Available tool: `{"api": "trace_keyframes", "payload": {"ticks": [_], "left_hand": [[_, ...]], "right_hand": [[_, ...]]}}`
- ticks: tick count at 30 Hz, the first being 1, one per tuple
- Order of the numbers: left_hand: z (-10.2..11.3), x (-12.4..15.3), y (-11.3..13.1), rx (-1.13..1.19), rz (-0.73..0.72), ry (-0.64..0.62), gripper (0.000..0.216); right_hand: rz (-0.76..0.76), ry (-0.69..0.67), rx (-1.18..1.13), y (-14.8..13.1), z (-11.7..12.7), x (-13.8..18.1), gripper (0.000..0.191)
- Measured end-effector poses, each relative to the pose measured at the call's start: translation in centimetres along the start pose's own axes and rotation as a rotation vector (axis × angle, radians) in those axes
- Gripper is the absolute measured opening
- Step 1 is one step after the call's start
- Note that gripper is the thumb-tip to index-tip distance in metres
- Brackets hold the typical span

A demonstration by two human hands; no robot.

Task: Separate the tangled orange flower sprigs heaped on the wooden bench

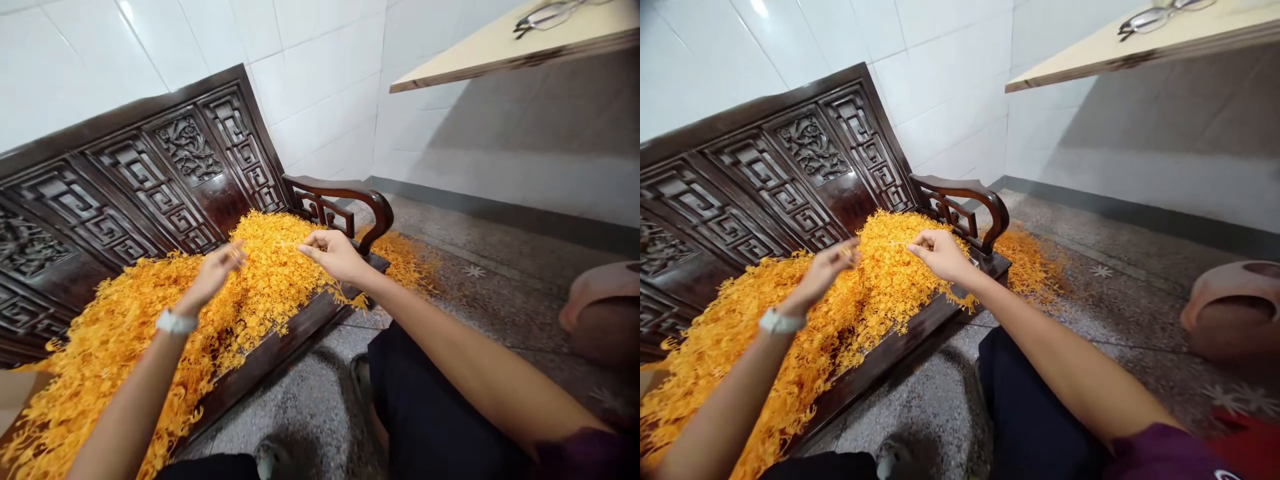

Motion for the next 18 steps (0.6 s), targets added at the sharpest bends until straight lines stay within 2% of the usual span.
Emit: {"api": "trace_keyframes", "payload": {"ticks": [2,4,6,8,10,12,14,18], "left_hand": [[5.5,-4.4,-1.6,0.132,0.188,0.251,0.019],[9.2,-7.1,-1.8,0.19,0.255,0.408,0.014],[11.1,-8.4,-1.2,0.207,0.251,0.501,0.012],[11.7,-8.7,-0.4,0.212,0.236,0.565,0.011],[11.5,-8.2,0.1,0.217,0.226,0.595,0.007],[10.5,-7.6,0.2,0.228,0.216,0.562,0.004],[8.2,-6.9,-0.1,0.223,0.224,0.425,0.007],[1.0,-4.3,0.4,0.175,0.182,0.074,0.029]], "right_hand": [[-0.012,0.013,-0.036,0.3,-0.1,0.0,0.026],[-0.033,0.009,-0.083,0.5,-0.6,0.1,0.03],[-0.043,-0.022,-0.117,0.6,-1.3,0.4,0.032],[-0.039,-0.065,-0.117,0.4,-2.1,0.8,0.032],[-0.037,-0.092,-0.127,0.2,-2.7,1.3,0.033],[-0.051,-0.096,-0.196,-0.1,-2.9,1.7,0.033],[-0.099,-0.089,-0.329,-0.1,-2.9,1.9,0.031],[-0.197,-0.142,-0.583,-0.6,-3.4,2.1,0.025]]}}
Point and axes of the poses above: each hand's wrist, its own x-axis away from the middle knuckle, its own z-axis out of the back of the hand, y = z × x, the point moved 8 cm from there along -x, towards the middle knuckle, and after that the axes turned 4 degrees about -y, right-handed, at the moved point
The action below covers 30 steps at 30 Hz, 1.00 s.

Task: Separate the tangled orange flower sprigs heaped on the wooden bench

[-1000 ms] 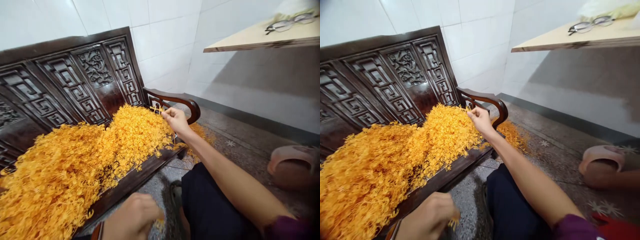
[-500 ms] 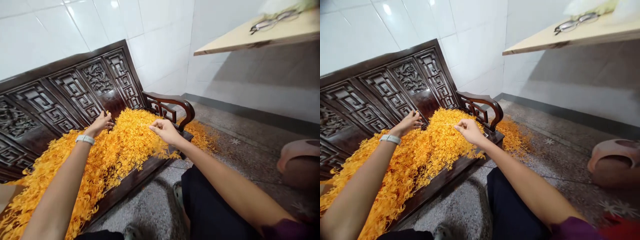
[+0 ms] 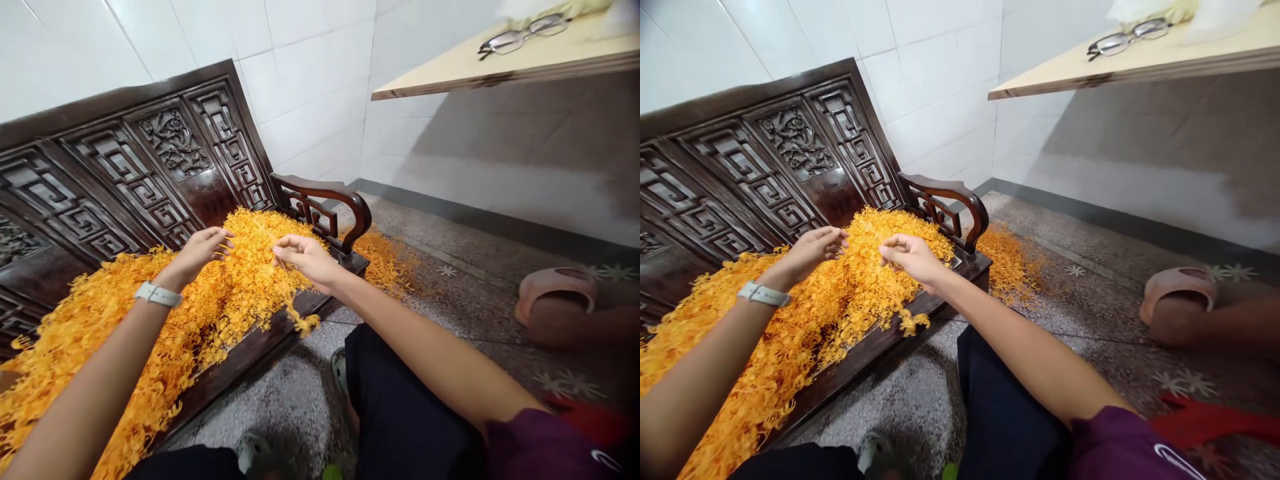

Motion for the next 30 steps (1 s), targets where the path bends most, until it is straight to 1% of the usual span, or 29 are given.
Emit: {"api": "trace_keyframes", "payload": {"ticks": [3,4,6,8,10,13,16,20,23,25,27,28,30], "left_hand": [[-4.9,2.6,0.8,0.037,-0.119,-0.114,0.048],[-6.3,3.3,1.3,0.034,-0.161,-0.144,0.05],[-8.8,4.5,2.4,-0.012,-0.236,-0.206,0.047],[-10.3,5.3,3.2,-0.035,-0.294,-0.239,0.041],[-11.0,5.7,3.4,0.009,-0.297,-0.239,0.042],[-10.8,6.1,3.0,0.098,-0.261,-0.187,0.05],[-9.7,6.6,2.6,0.136,-0.269,-0.085,0.053],[-8.4,7.7,2.1,0.258,-0.297,0.02,0.044],[-8.3,9.0,1.6,0.33,-0.306,0.05,0.039],[-8.3,10.0,0.8,0.358,-0.273,0.072,0.034],[-7.9,11.1,-0.6,0.423,-0.21,0.119,0.028],[-7.4,11.8,-1.5,0.456,-0.182,0.157,0.026],[-6.1,13.2,-3.5,0.478,-0.151,0.225,0.025]], "right_hand": [[0.005,-0.043,-0.075,-0.5,-0.6,0.1,0.024],[0.019,-0.044,-0.094,-0.6,-0.7,0.1,0.027],[0.065,-0.033,-0.139,-0.8,-0.8,0.1,0.034],[0.11,-0.019,-0.181,-1.0,-0.8,0.0,0.04],[0.141,-0.013,-0.202,-1.1,-0.9,-0.1,0.044],[0.182,0.015,-0.177,-1.4,-0.7,-0.1,0.045],[0.181,0.046,-0.128,-1.5,-0.5,0.1,0.042],[0.11,0.026,-0.111,-0.8,-1.2,0.2,0.04],[0.116,0.0,-0.085,-0.7,-1.9,0.2,0.041],[0.138,0.006,-0.056,-0.9,-1.8,0.0,0.039],[0.172,0.066,0.0,-1.7,-0.3,-0.5,0.033],[0.198,0.132,0.042,-2.3,1.0,-0.8,0.03],[0.26,0.306,0.147,-3.7,4.3,-1.0,0.024]]}}
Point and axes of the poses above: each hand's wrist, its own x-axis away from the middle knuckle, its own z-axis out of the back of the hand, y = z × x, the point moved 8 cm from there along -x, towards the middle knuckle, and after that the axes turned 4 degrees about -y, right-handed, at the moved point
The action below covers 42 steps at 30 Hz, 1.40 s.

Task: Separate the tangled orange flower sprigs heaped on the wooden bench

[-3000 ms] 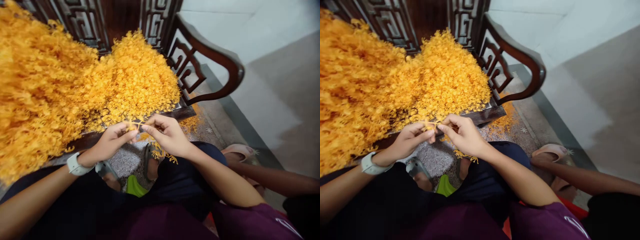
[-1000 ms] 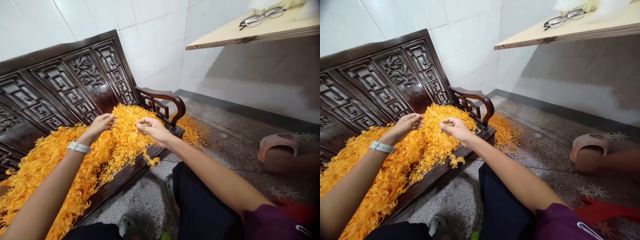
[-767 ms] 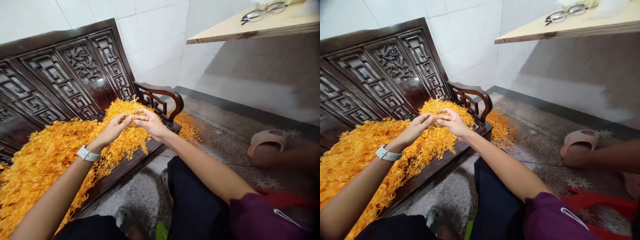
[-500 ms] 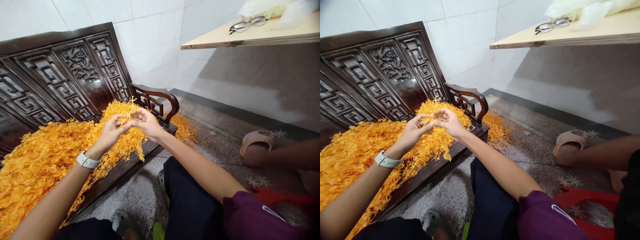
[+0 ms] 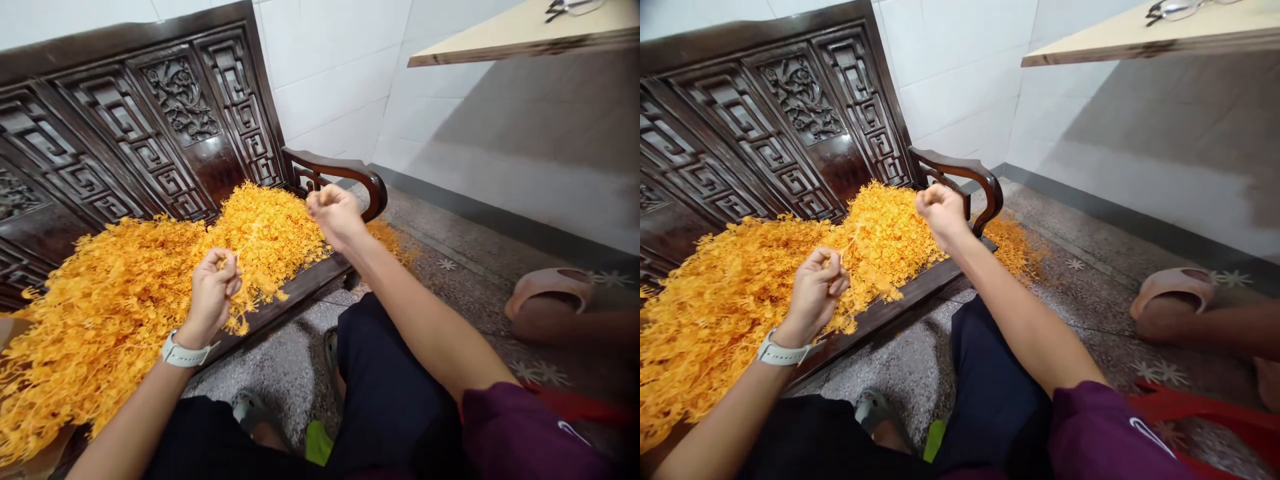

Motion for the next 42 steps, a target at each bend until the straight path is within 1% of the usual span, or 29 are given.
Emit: {"api": "trace_keyframes", "payload": {"ticks": [1,2,3,4,5,7,8,9,10,11,12,13,14,15,16,17,18,20,21,22,25,27,30,32,33,35,38,40,42], "left_hand": [[1.2,0.6,-0.5,-0.014,0.003,0.018,0.025],[2.4,1.2,-1.1,-0.03,0.012,0.026,0.024],[3.5,1.8,-1.8,-0.032,0.029,0.03,0.023],[4.5,2.3,-2.6,-0.013,0.057,0.035,0.022],[5.5,2.8,-3.4,0.026,0.085,0.054,0.023],[7.1,3.7,-4.7,0.118,0.125,0.12,0.026],[7.7,4.0,-5.2,0.151,0.141,0.145,0.027],[8.1,4.2,-5.4,0.17,0.153,0.161,0.028],[8.5,4.3,-5.6,0.175,0.162,0.168,0.029],[8.8,4.4,-5.6,0.174,0.169,0.167,0.029],[9.0,4.4,-5.6,0.171,0.173,0.165,0.029],[9.4,4.4,-5.5,0.17,0.172,0.168,0.029],[9.7,4.4,-5.5,0.169,0.169,0.178,0.029],[9.9,4.4,-5.6,0.169,0.175,0.185,0.029],[10.1,4.4,-5.8,0.165,0.185,0.187,0.03],[10.1,4.5,-6.1,0.156,0.198,0.184,0.031],[9.9,4.6,-6.4,0.145,0.21,0.177,0.031],[9.3,4.8,-7.1,0.125,0.231,0.155,0.032],[8.8,5.0,-7.5,0.122,0.242,0.133,0.032],[8.2,5.2,-7.8,0.128,0.251,0.104,0.031],[6.4,5.6,-8.3,0.19,0.265,0.032,0.031],[5.6,5.7,-8.3,0.258,0.252,0.039,0.03],[4.5,5.2,-7.9,0.317,0.202,0.067,0.028],[3.7,4.3,-7.2,0.288,0.125,0.067,0.027],[3.5,3.8,-6.7,0.236,0.073,0.067,0.026],[3.2,2.8,-5.5,0.063,-0.047,0.06,0.025],[3.4,1.9,-3.6,-0.232,-0.206,0.047,0.021],[3.6,1.8,-2.5,-0.359,-0.286,0.019,0.016],[3.7,2.0,-1.7,-0.428,-0.331,-0.013,0.013]], "right_hand": [[0.017,0.047,0.055,-0.3,1.2,-0.5,0.022],[0.01,0.034,0.098,-0.3,1.8,-0.8,0.021],[-0.028,-0.065,0.132,0.0,1.5,-0.8,0.022],[-0.101,-0.252,0.159,0.7,0.2,-0.2,0.026],[-0.204,-0.502,0.18,1.8,-1.7,1.2,0.031],[-0.457,-1.039,0.208,3.8,-5.6,6.4,0.036],[-0.587,-1.27,0.218,4.6,-6.9,9.4,0.036],[-0.711,-1.461,0.22,5.1,-7.7,12.1,0.035],[-0.827,-1.596,0.206,5.4,-8.3,14.2,0.035],[-0.937,-1.659,0.167,5.5,-8.9,15.4,0.034],[-1.026,-1.597,0.072,5.7,-9.6,15.4,0.031],[-1.085,-1.425,-0.067,5.9,-10.4,14.2,0.028],[-1.098,-1.177,-0.228,6.3,-11.0,12.2,0.025],[-1.053,-0.891,-0.363,6.8,-11.0,9.6,0.024],[-0.964,-0.62,-0.435,7.4,-10.3,7.0,0.024],[-0.861,-0.412,-0.433,7.9,-9.3,5.0,0.024],[-0.779,-0.286,-0.366,8.4,-8.3,3.7,0.023],[-0.702,-0.196,-0.139,9.5,-6.8,2.7,0.017],[-0.696,-0.198,-0.035,10.0,-6.3,2.8,0.015],[-0.703,-0.227,0.039,10.5,-6.1,3.1,0.013],[-0.675,-0.357,0.133,10.7,-6.5,4.4,0.012],[-0.62,-0.524,0.147,10.0,-8.0,5.4,0.018],[-0.476,-0.805,0.117,8.4,-11.4,7.5,0.029],[-0.377,-0.895,0.072,7.6,-13.2,8.6,0.032],[-0.34,-0.9,0.051,7.4,-13.8,9.0,0.032],[-0.278,-0.856,0.041,7.2,-14.2,9.1,0.033],[-0.197,-0.751,0.113,7.1,-13.7,8.3,0.035],[-0.171,-0.744,0.133,7.0,-13.4,7.9,0.041],[-0.177,-0.743,0.095,6.9,-13.1,7.7,0.044]]}}
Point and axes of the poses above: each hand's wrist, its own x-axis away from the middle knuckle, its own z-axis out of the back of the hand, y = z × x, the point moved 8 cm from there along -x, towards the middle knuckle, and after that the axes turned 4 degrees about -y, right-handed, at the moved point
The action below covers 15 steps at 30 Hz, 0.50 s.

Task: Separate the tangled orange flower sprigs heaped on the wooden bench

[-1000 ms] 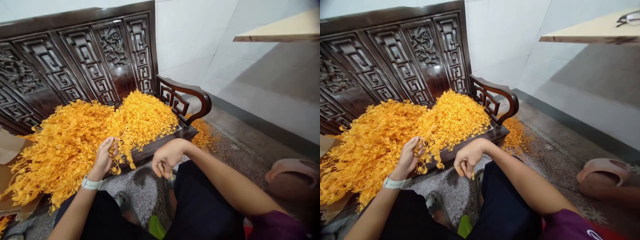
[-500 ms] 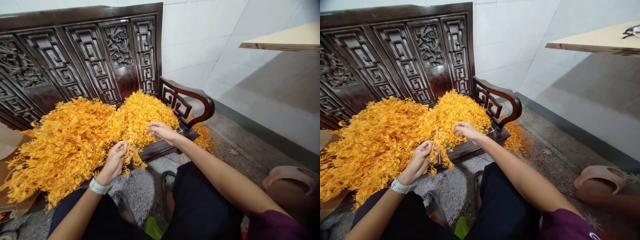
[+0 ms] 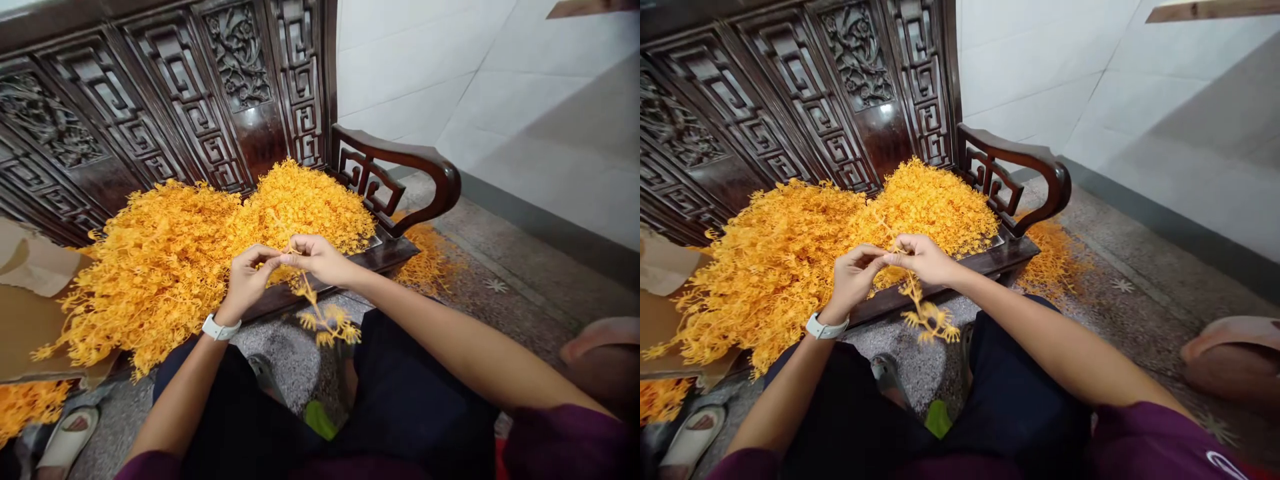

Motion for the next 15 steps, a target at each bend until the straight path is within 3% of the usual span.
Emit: {"api": "trace_keyframes", "payload": {"ticks": [7,10,13,15], "left_hand": [[-1.3,0.4,0.4,0.108,0.07,-0.041,0.024],[-1.7,0.6,1.1,0.109,-0.024,0.039,0.021],[-2.1,1.3,2.5,-0.047,-0.133,0.088,0.012],[-3.0,2.3,3.9,-0.115,-0.208,0.049,0.013]], "right_hand": [[0.006,0.068,0.002,-0.6,1.0,0.3,0.05],[0.015,0.144,0.022,-0.7,0.8,0.5,0.049],[0.04,0.179,0.088,-0.7,0.8,0.4,0.045],[0.051,0.259,0.139,-0.7,2.5,0.1,0.038]]}}
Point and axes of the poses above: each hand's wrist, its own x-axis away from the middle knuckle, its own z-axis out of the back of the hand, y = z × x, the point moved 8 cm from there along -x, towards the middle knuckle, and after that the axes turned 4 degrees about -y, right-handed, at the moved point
